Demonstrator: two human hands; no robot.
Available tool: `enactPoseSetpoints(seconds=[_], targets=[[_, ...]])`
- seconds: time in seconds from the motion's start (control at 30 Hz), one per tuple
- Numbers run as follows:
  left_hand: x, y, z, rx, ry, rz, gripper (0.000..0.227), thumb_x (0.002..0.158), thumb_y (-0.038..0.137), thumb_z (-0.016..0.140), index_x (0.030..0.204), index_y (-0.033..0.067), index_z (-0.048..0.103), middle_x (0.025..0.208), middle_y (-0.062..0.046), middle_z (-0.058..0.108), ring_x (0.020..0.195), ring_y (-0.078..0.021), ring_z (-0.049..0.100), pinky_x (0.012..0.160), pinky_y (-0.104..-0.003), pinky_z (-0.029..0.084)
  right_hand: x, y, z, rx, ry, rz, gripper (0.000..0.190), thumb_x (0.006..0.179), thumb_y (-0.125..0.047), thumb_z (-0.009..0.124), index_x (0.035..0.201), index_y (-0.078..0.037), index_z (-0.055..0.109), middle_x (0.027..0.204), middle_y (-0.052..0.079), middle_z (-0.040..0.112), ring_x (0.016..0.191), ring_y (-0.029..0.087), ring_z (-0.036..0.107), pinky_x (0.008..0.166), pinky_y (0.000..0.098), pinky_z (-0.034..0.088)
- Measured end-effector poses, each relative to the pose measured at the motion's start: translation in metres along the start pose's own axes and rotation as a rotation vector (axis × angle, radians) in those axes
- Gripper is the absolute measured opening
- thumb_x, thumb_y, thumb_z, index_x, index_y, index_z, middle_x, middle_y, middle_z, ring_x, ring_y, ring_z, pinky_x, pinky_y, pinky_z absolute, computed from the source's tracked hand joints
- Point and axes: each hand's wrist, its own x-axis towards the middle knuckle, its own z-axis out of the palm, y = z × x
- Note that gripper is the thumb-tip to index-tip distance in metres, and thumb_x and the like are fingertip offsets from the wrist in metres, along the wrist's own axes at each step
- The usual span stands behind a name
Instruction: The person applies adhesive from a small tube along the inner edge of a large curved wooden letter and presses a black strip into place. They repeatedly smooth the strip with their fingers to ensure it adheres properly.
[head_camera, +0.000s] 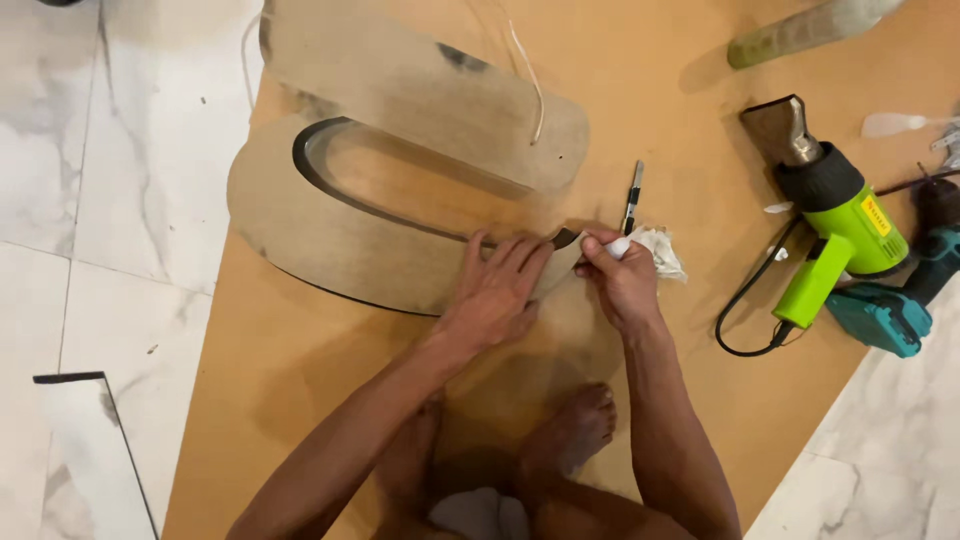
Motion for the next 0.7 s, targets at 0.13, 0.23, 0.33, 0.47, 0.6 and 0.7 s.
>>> enactPoseSetpoints(seconds=[0.13,0.23,0.33,0.47,0.6,0.7], targets=[[-0.015,-0.015,-0.053,0.249,-0.172,0.043,0.081,0.082,0.042,0.076,0.147,0.0107,0.04,0.144,-0.01,0.048,0.142,-0.0268,0.04,0.119,-0.065,0.017,0.001,0.005,0.0,-0.026,0.025,-0.017,0.014,0.091,-0.003,0.077,0.104,0.0,0.073,0.075,0.011,0.069,0.067,0.019,0.071,0.059,0.0272,0.063],[-0.025,-0.021,-0.085,0.498,-0.213,0.079,0.079,0.077,0.024,0.075,0.147,0.0074,0.04,0.138,-0.009,0.048,0.136,-0.0224,0.04,0.122,-0.057,0.018,0.0,0.008,0.0,-0.022,0.019,-0.007,0.016,0.091,-0.003,0.077,0.106,0.001,0.073,0.073,0.014,0.069,0.064,0.02,0.071,0.058,0.0282,0.064],[-0.032,-0.032,-0.071,0.453,-0.211,0.031,0.075,0.083,0.03,0.074,0.146,0.0089,0.04,0.139,-0.009,0.046,0.138,-0.0236,0.04,0.123,-0.059,0.018,-0.004,0.008,0.005,-0.031,0.02,-0.006,0.018,0.09,-0.003,0.078,0.106,0.001,0.073,0.076,0.013,0.071,0.067,0.02,0.072,0.06,0.0279,0.063],[-0.032,-0.047,-0.05,0.377,-0.173,0.076,0.105,0.065,0.056,0.086,0.148,0.0086,0.042,0.139,-0.01,0.049,0.135,-0.0268,0.044,0.12,-0.062,0.019,-0.005,0.005,0.008,-0.015,0.045,0.003,0.017,0.09,-0.003,0.078,0.106,0.0,0.073,0.075,0.014,0.071,0.065,0.022,0.073,0.058,0.0291,0.064],[-0.038,-0.054,-0.042,0.251,-0.065,0.103,0.093,0.079,0.058,0.069,0.151,0.0062,0.042,0.141,-0.012,0.052,0.136,-0.0286,0.046,0.121,-0.062,0.016,-0.003,0.009,0.008,-0.017,0.056,0.002,0.018,0.091,-0.003,0.078,0.107,0.0,0.072,0.076,0.012,0.071,0.066,0.02,0.072,0.059,0.027,0.063],[-0.037,-0.052,-0.045,0.321,-0.089,0.104,0.104,0.063,0.052,0.085,0.148,0.009,0.043,0.138,-0.009,0.051,0.135,-0.0283,0.046,0.12,-0.063,0.019,-0.007,0.004,0.01,-0.02,0.057,0.004,0.019,0.09,-0.003,0.078,0.108,-0.001,0.073,0.078,0.013,0.071,0.067,0.021,0.072,0.059,0.0281,0.063]])
